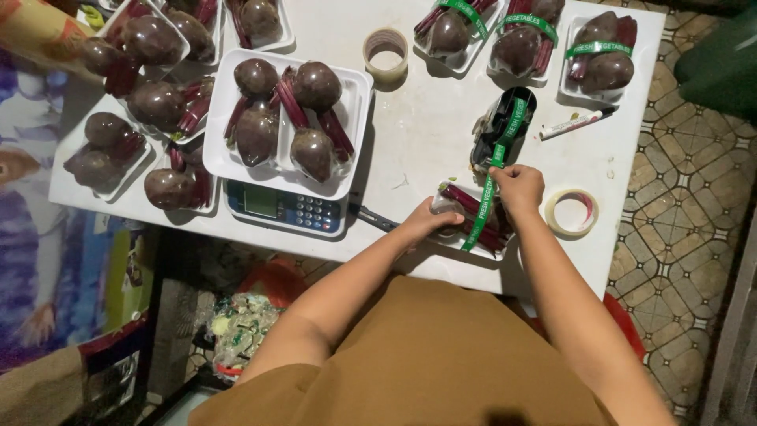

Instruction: The person packages beets by placing them into foam trays, weighing them on a digital scale, and sealing the trays with green tape using a dispenser. They handle several trays, moving them from the table to the scale and then aside after taping.

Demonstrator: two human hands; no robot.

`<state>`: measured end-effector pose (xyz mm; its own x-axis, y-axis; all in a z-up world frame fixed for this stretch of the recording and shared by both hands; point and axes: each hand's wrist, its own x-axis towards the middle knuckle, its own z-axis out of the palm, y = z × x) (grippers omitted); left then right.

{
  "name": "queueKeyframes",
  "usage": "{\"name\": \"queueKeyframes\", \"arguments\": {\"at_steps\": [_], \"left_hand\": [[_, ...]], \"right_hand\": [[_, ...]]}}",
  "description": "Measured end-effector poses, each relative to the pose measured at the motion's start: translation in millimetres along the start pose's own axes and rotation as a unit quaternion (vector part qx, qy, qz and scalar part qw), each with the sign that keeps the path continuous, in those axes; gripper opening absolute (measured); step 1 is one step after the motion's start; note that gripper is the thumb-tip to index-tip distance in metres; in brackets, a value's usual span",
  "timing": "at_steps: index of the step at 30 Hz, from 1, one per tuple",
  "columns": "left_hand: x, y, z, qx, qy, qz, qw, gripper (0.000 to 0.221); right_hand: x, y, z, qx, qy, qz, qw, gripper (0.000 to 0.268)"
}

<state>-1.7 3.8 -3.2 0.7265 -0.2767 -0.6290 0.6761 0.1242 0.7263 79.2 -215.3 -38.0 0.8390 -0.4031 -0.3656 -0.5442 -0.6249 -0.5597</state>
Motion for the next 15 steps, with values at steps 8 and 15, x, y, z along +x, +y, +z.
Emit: {"name": "queueKeyframes", "arguments": {"at_steps": [8, 15], "left_hand": [[-6, 6, -6, 0.052, -0.007, 0.009, 0.999, 0.09], [-15, 22, -6, 0.129, -0.053, 0.066, 0.988, 0.099]], "right_hand": [[5, 14, 9, 0.004, -0.013, -0.02, 1.0, 0.014], [-22, 3, -32, 0.11, -0.091, -0.07, 0.987, 0.017]]}}
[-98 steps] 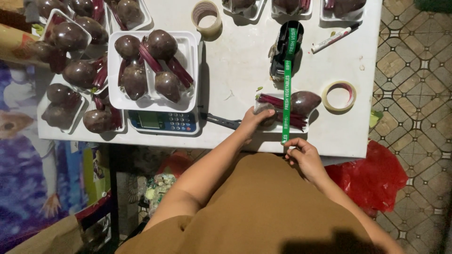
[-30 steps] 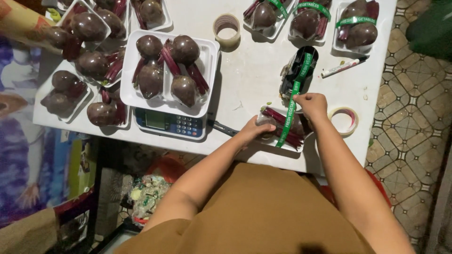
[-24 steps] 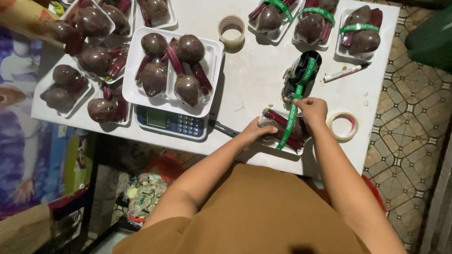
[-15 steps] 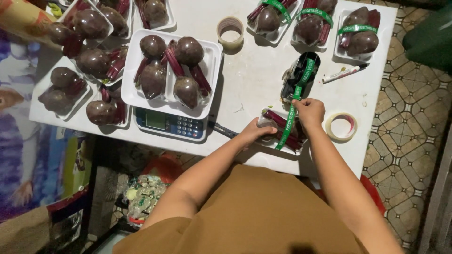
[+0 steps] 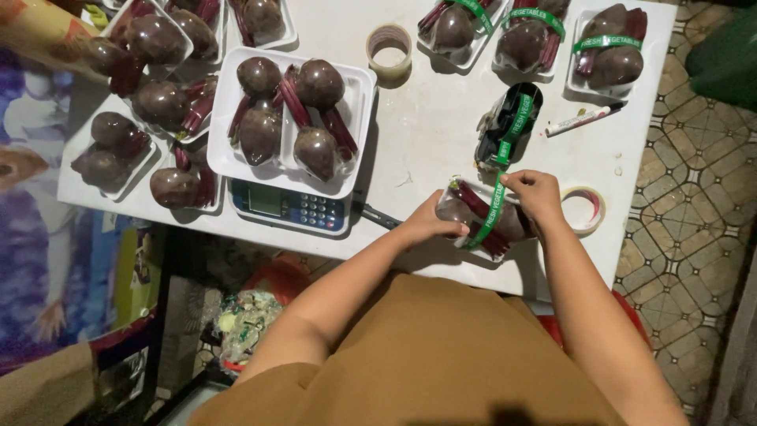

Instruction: The person packages beets by placing them into foam trays, weighing them on a digital scale, and sealing the trays with green tape using a dispenser. They handle several trays, moving them from the table to the scale and then aside after taping.

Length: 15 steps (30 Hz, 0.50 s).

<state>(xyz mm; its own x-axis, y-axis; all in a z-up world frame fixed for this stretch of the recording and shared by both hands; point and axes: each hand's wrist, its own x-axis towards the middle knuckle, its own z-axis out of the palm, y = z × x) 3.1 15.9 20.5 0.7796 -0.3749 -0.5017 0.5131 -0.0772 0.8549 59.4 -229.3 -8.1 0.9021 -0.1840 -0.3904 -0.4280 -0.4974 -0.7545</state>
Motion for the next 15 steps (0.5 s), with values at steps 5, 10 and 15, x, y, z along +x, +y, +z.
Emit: {"name": "queueKeyframes", "arguments": {"at_steps": [5, 10, 15], "left_hand": [[-27, 47, -5, 0.055, -0.029, 0.048, 0.997, 0.096], [-30, 57, -4, 0.166, -0.071, 0.059, 0.982, 0.097], [-41, 63, 11, 0.235, -0.136, 0.078, 0.959, 0.095]], "right_hand": [[-10, 17, -16, 0.013, -0.029, 0.022, 0.999, 0.017], [-43, 3, -43, -0.04, -0.098, 0.006, 0.994, 0.036], [-110, -41, -63, 0.101, -0.237, 0.182, 0.949, 0.054]]}}
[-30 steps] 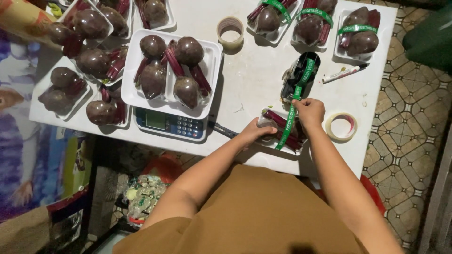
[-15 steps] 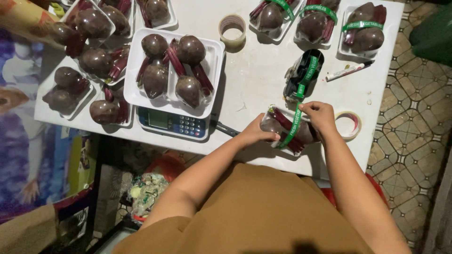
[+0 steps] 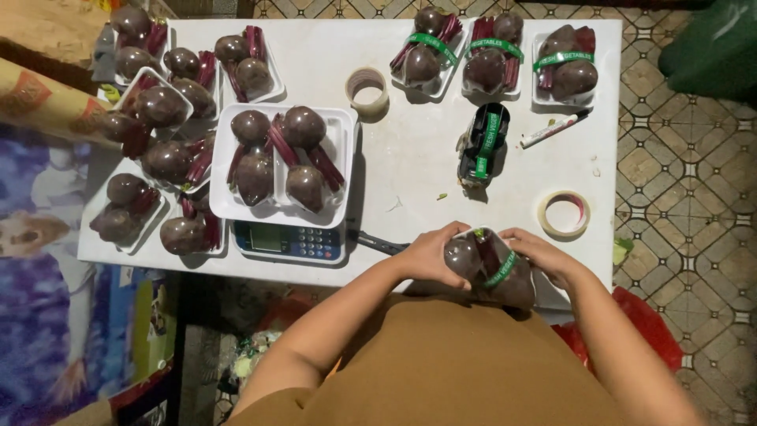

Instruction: The person packages beets by placing them into foam trays, weighing them on a digital scale, and sealing the trays with green tape using a dispenser. They handle several trays, moving them from the table to the scale and then aside after taping.

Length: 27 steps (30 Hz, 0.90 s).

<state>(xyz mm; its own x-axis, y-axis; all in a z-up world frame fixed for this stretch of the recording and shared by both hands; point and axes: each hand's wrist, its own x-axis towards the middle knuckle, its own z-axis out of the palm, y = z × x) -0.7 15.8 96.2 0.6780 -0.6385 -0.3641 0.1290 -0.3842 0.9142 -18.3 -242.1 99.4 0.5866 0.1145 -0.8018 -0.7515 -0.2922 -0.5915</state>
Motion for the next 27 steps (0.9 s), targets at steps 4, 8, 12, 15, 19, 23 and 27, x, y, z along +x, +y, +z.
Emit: {"name": "queueKeyframes", "arguments": {"at_steps": [4, 8, 12, 15, 19, 23, 27], "left_hand": [[3, 14, 5, -0.009, -0.038, -0.012, 0.999, 0.101], [13, 16, 9, -0.059, -0.046, -0.023, 0.997, 0.097], [17, 34, 14, -0.197, -0.051, -0.061, 0.977, 0.109], [40, 14, 23, -0.231, -0.072, -0.04, 0.969, 0.102], [43, 43, 17, -0.296, -0.06, -0.038, 0.953, 0.103], [34, 54, 3, -0.292, 0.008, -0.107, 0.95, 0.092], [0, 26, -4, -0.244, 0.068, -0.194, 0.948, 0.066]], "right_hand": [[28, 58, -3, 0.152, -0.025, 0.051, 0.987, 0.052], [-4, 46, -3, 0.206, -0.042, -0.013, 0.978, 0.068], [33, 104, -39, 0.152, -0.105, -0.174, 0.967, 0.102], [8, 87, -28, 0.324, -0.132, -0.147, 0.925, 0.1], [4, 81, -50, 0.468, -0.107, -0.168, 0.861, 0.094], [3, 75, -114, 0.47, -0.086, -0.218, 0.851, 0.084], [26, 94, -189, 0.448, 0.194, -0.011, 0.873, 0.108]]}}
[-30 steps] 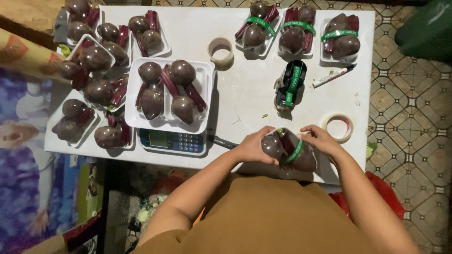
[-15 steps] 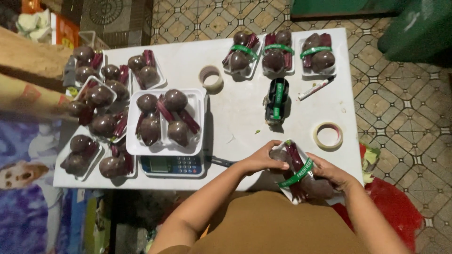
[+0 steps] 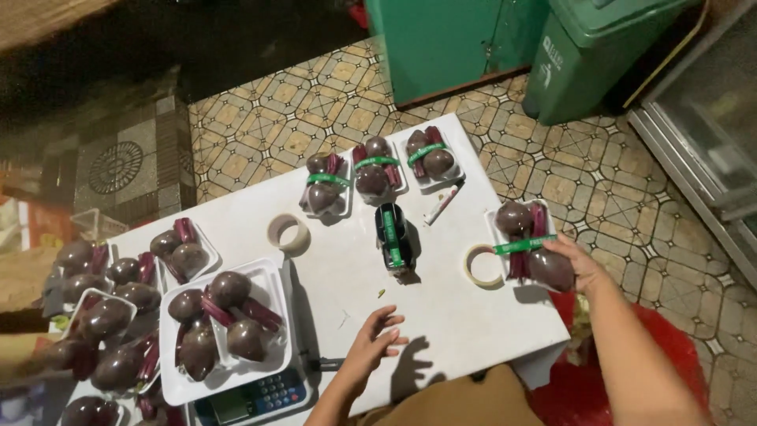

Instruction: The person packages beets by placing them into foam trays, weighing them on a digital scale, and sealing the trays with green tape using a dispenser. They handle several trays, moving them from the table to the scale and then aside after taping.

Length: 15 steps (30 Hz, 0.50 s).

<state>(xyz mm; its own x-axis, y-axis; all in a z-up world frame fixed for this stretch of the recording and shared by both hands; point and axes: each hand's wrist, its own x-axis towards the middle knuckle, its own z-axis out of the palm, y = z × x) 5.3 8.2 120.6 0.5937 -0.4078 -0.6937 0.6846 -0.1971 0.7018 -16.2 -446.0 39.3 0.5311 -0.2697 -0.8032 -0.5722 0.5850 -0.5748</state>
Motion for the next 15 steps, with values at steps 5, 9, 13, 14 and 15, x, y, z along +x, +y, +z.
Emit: {"name": "queueKeyframes", "arguments": {"at_steps": [5, 9, 13, 14, 15], "left_hand": [[-25, -60, -44, -0.098, 0.129, -0.079, 0.984, 0.057], [-20, -161, -77, -0.348, 0.214, -0.042, 0.912, 0.048], [-48, -168, -77, -0.311, 0.273, -0.072, 0.907, 0.053], [-51, -169, -80, -0.257, 0.243, -0.063, 0.933, 0.054], [-66, -182, -74, -0.215, 0.223, -0.057, 0.949, 0.056]], "right_hand": [[-5, -21, 3, -0.113, 0.065, -0.011, 0.991, 0.104], [3, -10, 20, -0.095, 0.025, 0.021, 0.995, 0.102], [7, -12, 57, -0.181, -0.02, 0.03, 0.983, 0.1], [23, -9, 57, -0.181, -0.018, -0.001, 0.983, 0.097], [41, -3, 60, -0.195, -0.025, -0.024, 0.98, 0.094]]}}
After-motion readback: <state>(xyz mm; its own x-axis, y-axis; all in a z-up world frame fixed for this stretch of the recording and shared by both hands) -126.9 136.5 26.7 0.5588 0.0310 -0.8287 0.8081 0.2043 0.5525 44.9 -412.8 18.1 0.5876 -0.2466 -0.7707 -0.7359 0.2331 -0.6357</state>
